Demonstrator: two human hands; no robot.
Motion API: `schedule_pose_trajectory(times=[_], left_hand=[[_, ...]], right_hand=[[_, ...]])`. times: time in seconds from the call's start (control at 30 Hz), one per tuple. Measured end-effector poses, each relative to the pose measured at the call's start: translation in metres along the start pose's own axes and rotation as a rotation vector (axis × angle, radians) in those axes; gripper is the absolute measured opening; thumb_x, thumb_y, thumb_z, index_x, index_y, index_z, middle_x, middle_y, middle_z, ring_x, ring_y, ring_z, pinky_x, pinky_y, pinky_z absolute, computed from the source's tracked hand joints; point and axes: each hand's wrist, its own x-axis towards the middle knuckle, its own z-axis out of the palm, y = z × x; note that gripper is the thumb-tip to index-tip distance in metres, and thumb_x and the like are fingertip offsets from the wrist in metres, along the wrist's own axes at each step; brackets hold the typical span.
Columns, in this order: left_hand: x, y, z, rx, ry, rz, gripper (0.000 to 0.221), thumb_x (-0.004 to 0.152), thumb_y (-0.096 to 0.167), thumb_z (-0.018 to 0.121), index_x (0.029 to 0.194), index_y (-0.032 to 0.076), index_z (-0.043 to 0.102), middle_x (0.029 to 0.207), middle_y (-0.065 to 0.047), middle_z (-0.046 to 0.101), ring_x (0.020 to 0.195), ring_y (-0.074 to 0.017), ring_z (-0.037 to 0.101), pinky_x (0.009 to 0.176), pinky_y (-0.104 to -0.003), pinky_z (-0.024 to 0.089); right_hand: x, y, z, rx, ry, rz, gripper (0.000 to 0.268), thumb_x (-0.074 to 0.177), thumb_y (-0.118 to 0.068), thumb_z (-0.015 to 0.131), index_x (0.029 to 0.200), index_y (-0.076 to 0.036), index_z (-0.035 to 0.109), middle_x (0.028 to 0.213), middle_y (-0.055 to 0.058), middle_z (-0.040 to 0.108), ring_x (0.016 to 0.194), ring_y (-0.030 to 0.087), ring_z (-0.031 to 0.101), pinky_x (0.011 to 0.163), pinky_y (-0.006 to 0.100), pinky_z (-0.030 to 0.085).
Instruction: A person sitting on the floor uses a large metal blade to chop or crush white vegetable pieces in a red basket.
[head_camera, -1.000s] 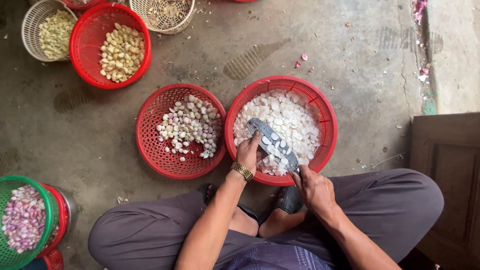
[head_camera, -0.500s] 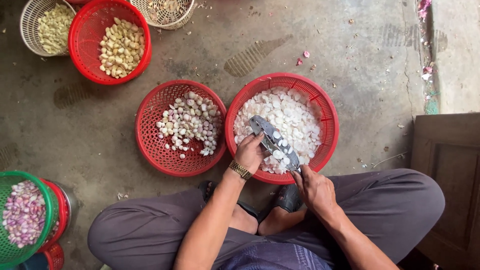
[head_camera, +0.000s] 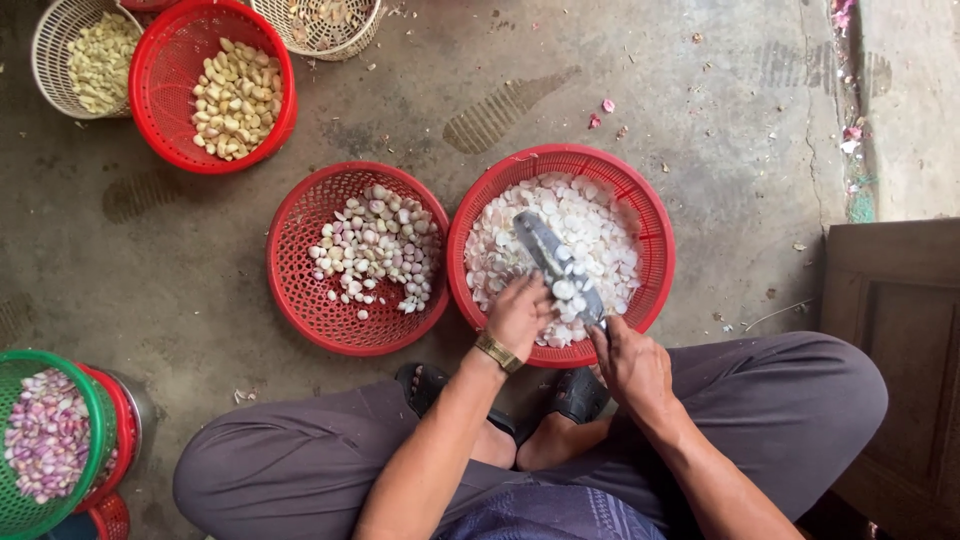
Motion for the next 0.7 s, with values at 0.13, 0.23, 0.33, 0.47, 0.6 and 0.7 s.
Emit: schedule_pose_trajectory(times=[0.13, 0.23, 0.33, 0.47, 0.6, 0.7], left_hand=[[0.037, -0.017, -0.043, -0.174, 0.072, 0.071, 0.027, 0.096, 0.021, 0.073, 0.076, 0.011, 0.056, 0.070, -0.005, 0.062, 0.067, -0.0167, 0.061, 0.064, -0.031, 0.054], [0.028, -0.010, -0.042, -0.230, -0.036, 0.018, 0.023, 0.094, 0.011, 0.073, 0.076, 0.011, 0.058, 0.079, -0.008, 0.070, 0.077, -0.0198, 0.069, 0.080, -0.039, 0.058], [0.058, -0.029, -0.059, -0.246, -0.106, 0.053, 0.009, 0.095, 0.008, 0.069, 0.087, 0.010, 0.066, 0.085, -0.008, 0.073, 0.081, -0.0204, 0.070, 0.084, -0.042, 0.058], [0.054, -0.033, -0.057, -0.058, 0.083, -0.032, 0.024, 0.091, 0.034, 0.078, 0.093, 0.012, 0.067, 0.077, -0.002, 0.065, 0.073, -0.0182, 0.068, 0.074, -0.030, 0.058], [0.080, -0.062, -0.077, 0.227, 0.218, 0.076, 0.038, 0.092, 0.047, 0.075, 0.100, 0.009, 0.072, 0.078, -0.007, 0.065, 0.076, -0.0202, 0.069, 0.068, -0.029, 0.057], [0.093, -0.089, -0.085, 0.287, 0.136, 0.027, 0.038, 0.099, 0.052, 0.065, 0.106, 0.016, 0.073, 0.092, -0.012, 0.076, 0.093, -0.0235, 0.075, 0.073, -0.029, 0.055]], right_hand=[[-0.014, 0.003, 0.010, -0.008, -0.021, -0.064, 0.037, 0.100, -0.054, 0.049, 0.112, -0.022, 0.062, 0.079, 0.014, 0.074, 0.079, 0.039, 0.076, 0.071, 0.055, 0.058], [-0.014, 0.005, 0.011, 0.008, -0.026, -0.039, 0.039, 0.101, -0.052, 0.049, 0.115, -0.019, 0.062, 0.079, 0.018, 0.074, 0.079, 0.043, 0.075, 0.071, 0.057, 0.058], [-0.015, 0.007, 0.009, 0.007, -0.012, -0.063, 0.038, 0.100, -0.052, 0.050, 0.115, -0.019, 0.063, 0.080, 0.017, 0.075, 0.080, 0.041, 0.076, 0.070, 0.055, 0.058], [-0.013, -0.001, 0.003, -0.029, 0.042, -0.059, 0.038, 0.100, -0.054, 0.050, 0.114, -0.021, 0.063, 0.082, 0.014, 0.075, 0.079, 0.039, 0.075, 0.070, 0.054, 0.059], [-0.012, -0.004, 0.004, -0.061, 0.056, -0.031, 0.036, 0.101, -0.054, 0.050, 0.115, -0.023, 0.064, 0.085, 0.011, 0.076, 0.082, 0.037, 0.076, 0.071, 0.052, 0.060], [-0.001, -0.005, -0.005, -0.032, 0.054, 0.013, 0.041, 0.105, -0.052, 0.047, 0.118, -0.017, 0.065, 0.085, 0.015, 0.076, 0.081, 0.039, 0.077, 0.073, 0.054, 0.060]])
